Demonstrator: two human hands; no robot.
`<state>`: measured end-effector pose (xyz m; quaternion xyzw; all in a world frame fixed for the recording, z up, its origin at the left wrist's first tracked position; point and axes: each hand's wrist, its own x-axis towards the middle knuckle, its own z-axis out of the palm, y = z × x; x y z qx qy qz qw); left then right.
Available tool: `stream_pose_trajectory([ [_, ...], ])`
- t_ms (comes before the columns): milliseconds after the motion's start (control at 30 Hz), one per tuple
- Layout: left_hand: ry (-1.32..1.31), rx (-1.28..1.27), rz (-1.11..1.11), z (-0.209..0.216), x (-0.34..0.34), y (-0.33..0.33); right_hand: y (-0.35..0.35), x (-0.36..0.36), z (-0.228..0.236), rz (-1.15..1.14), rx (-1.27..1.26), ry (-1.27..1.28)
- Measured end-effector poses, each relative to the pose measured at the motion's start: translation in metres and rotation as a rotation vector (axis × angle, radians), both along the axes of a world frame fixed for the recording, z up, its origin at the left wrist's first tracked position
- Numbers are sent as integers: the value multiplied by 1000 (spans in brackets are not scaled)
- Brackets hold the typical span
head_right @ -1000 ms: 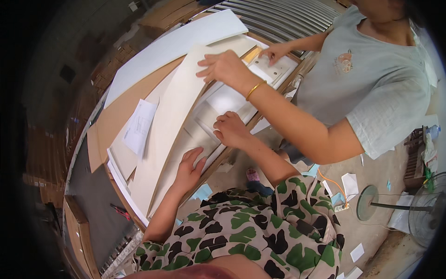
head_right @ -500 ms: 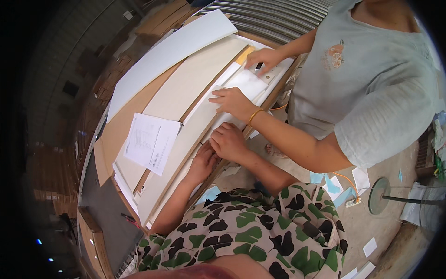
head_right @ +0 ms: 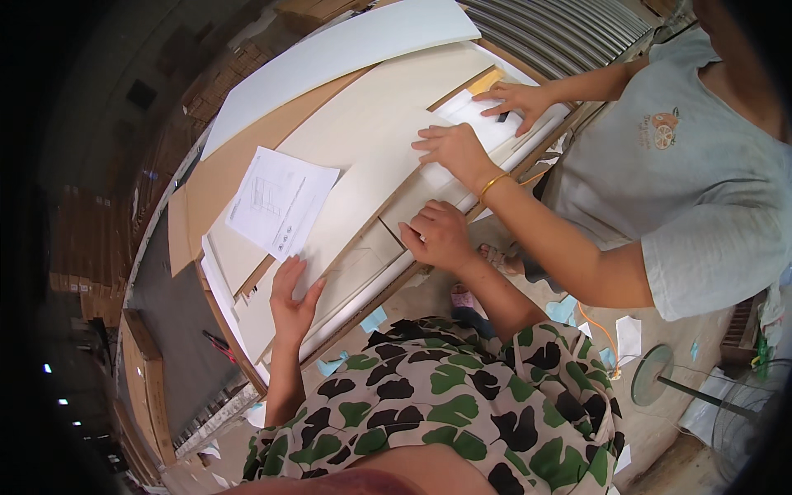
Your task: The person uses a utility knife to cut open a cardboard box on a conveyor. They then open the box and remove the foam packaging, instruction sheet, and wooden panels by hand.
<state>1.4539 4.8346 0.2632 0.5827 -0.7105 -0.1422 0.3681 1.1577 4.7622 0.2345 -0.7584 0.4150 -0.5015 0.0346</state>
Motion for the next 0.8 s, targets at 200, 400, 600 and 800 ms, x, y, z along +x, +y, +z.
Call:
stream_pose_trajectory([
  [200, -138, -42, 87, -20, 23, 28, -1, 3, -6, -1, 69, 50],
  [400, -189, -196, 131, -1, 10, 16, 0, -2, 3, -52, 87, 112],
  [600, 39, -296, -179, 21, -31, 21, -5, 0, 8, 20, 445, 370],
  [800, -10, -168, -304, 3, -43, 16, 5, 1, 2, -42, 388, 356],
])
